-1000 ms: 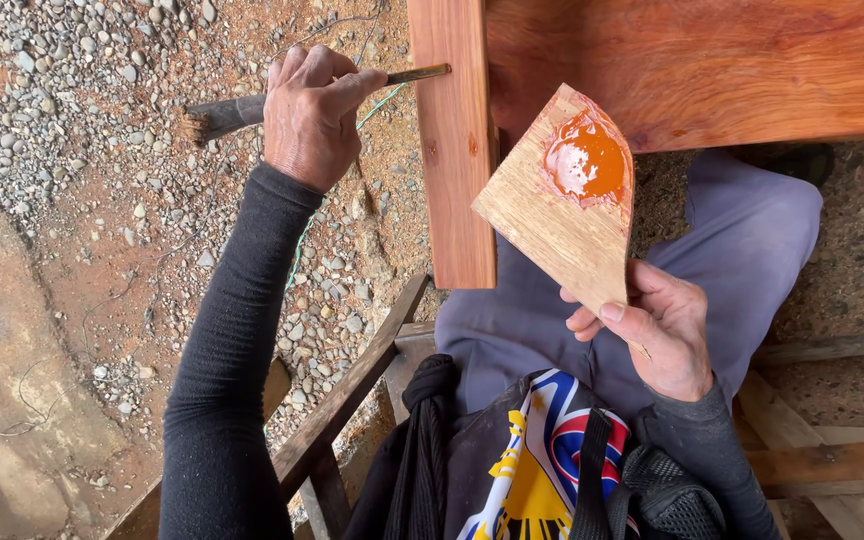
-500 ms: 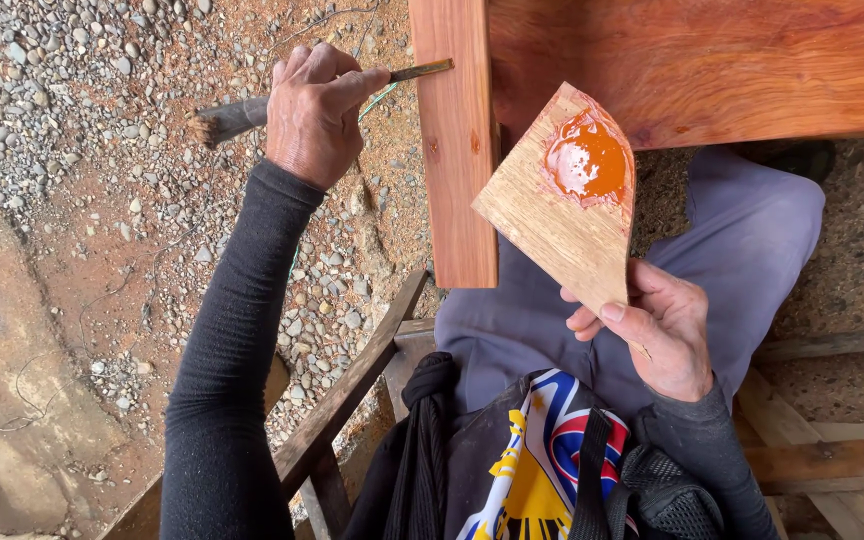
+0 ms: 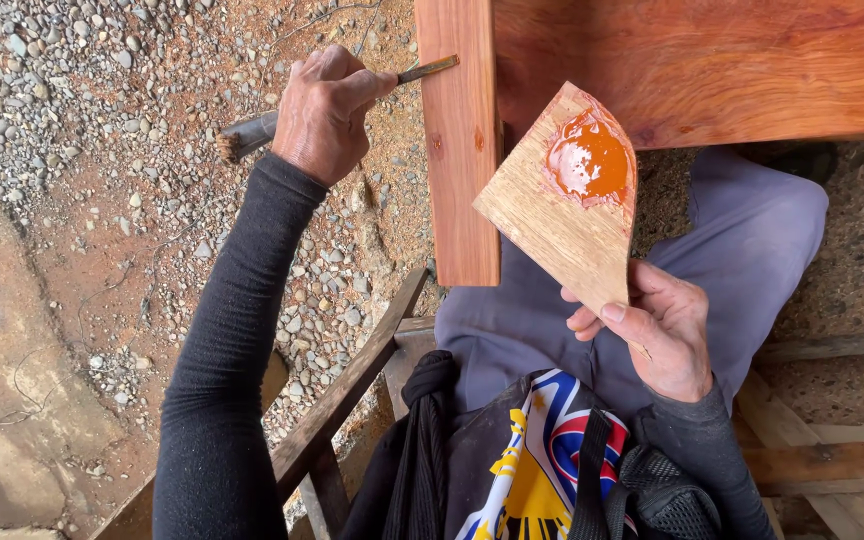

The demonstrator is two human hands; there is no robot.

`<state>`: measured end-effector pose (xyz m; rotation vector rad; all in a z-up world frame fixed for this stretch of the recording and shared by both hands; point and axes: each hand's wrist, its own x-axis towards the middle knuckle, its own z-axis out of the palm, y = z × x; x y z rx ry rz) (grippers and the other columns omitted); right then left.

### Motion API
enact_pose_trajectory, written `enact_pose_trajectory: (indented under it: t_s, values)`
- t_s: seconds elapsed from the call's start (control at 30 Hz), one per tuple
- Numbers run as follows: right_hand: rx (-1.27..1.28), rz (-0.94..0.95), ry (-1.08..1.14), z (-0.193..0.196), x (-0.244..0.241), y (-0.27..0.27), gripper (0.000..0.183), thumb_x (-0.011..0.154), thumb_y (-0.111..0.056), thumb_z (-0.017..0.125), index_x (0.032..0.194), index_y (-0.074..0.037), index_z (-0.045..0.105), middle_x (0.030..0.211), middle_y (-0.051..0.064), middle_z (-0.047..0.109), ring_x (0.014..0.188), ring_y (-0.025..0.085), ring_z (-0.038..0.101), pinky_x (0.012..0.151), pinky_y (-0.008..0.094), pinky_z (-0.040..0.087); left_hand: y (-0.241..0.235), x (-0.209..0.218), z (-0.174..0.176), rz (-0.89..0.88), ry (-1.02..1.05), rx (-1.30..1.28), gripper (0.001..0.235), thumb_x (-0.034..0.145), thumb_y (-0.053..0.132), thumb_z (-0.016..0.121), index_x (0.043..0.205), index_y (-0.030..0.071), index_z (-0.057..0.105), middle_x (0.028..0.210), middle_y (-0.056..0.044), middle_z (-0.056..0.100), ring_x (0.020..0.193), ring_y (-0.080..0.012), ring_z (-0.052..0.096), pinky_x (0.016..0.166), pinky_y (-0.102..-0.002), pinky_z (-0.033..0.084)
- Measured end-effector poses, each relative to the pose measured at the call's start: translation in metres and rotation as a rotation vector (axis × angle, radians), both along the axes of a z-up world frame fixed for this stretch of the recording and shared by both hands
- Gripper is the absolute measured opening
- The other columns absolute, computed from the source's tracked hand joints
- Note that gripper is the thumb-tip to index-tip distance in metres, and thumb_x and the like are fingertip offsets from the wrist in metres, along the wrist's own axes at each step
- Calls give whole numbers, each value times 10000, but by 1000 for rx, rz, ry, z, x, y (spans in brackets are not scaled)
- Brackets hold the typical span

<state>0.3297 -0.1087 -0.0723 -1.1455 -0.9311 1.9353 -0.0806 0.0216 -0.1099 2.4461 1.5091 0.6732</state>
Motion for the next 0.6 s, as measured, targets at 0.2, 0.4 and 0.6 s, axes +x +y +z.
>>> enact_pose_trajectory:
  t_s: [0.2,0.4,0.6]
  values:
    - [4,-5,-1,0,0,-1,398,922,-111,599,1221,152,601,1113,268,718,854,261,740,722,351,618,0,2,0,-19,-32,-43,306,913,-111,682,1124,76,799,876,-105,615,799,-280,585,645,-408,443]
    - [1,-4,13,0,1,-1,405,926,-113,597,1233,151,599,1114,269,715,847,257,738,716,346,613,-2,4,4,-6,-34,-68,294,918,-115,683,1126,60,794,868,-128,625,776,-298,610,635,-420,467]
    - [23,-15,15,-1,3,-3,387,928,-117,608,1205,153,601,1110,273,718,845,261,739,716,346,615,-2,7,7,5,6,-65,308,875,-107,685,1102,68,796,841,-122,630,749,-298,612,601,-416,460]
